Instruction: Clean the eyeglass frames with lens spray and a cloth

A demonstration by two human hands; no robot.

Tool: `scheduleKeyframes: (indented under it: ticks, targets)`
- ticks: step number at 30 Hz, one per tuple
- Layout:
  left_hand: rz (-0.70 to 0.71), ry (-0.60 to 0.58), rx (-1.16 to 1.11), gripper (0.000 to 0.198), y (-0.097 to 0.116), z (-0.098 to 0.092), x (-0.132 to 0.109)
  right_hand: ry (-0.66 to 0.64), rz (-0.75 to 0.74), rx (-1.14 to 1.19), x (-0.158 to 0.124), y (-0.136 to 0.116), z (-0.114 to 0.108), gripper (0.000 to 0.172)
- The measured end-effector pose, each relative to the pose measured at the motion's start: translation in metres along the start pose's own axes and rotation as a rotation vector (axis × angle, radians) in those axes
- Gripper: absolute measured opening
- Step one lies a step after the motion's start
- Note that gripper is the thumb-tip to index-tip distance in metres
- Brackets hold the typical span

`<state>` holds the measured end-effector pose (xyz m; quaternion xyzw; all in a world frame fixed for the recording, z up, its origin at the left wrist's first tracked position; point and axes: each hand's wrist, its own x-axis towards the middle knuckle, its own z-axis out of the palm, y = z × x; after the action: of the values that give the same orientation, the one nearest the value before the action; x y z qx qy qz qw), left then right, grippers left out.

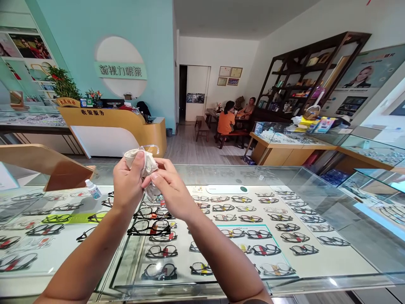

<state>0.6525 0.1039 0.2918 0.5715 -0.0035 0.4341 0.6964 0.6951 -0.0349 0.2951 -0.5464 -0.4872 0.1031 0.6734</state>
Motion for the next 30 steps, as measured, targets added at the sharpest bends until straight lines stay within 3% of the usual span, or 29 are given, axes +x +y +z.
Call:
scheduleKeyframes:
  ticks: [2, 6, 9, 12, 16, 18, 20, 23, 25, 27, 30]
  targets:
    - [-0.052, -0.092, -0.006, 0.046, 0.005, -0.006, 0.005, 0.008, 0.026, 0.001, 0.000, -0.003, -0.007, 0.039]
    - [-0.199, -0.398, 0.025, 0.043, 0.024, -0.022, 0.016, 0.017, 0.084, 0.045, 0.002, -0.008, -0.025, 0.039]
    - [-0.186, -0.502, 0.062, 0.046, 0.034, -0.025, 0.017, -0.003, 0.120, 0.099, 0.002, -0.008, -0.027, 0.038]
    - [-0.089, -0.405, 0.069, 0.042, 0.030, -0.016, 0.010, 0.011, 0.081, 0.100, 0.001, -0.006, -0.016, 0.038]
    - [0.051, -0.095, 0.080, 0.037, 0.016, 0.000, -0.003, -0.012, 0.019, 0.037, -0.001, -0.004, -0.002, 0.041]
    - [0.084, -0.010, 0.102, 0.039, 0.014, 0.000, -0.005, -0.031, 0.027, 0.024, -0.001, -0.005, -0.003, 0.041]
    - [0.061, -0.068, 0.109, 0.044, 0.017, -0.007, -0.001, -0.037, 0.032, 0.024, -0.001, -0.007, -0.010, 0.041]
    - [-0.059, -0.357, 0.104, 0.040, 0.028, -0.019, 0.008, -0.042, 0.050, 0.043, 0.000, -0.011, -0.026, 0.039]
    - [-0.093, -0.487, 0.101, 0.040, 0.034, -0.022, 0.010, -0.050, 0.077, 0.058, 0.001, -0.013, -0.033, 0.038]
    - [-0.060, -0.477, 0.088, 0.041, 0.034, -0.018, 0.008, -0.049, 0.077, 0.056, 0.001, -0.013, -0.034, 0.038]
    - [0.022, -0.313, 0.081, 0.037, 0.025, -0.006, 0.000, -0.039, 0.038, 0.020, 0.001, -0.011, -0.025, 0.041]
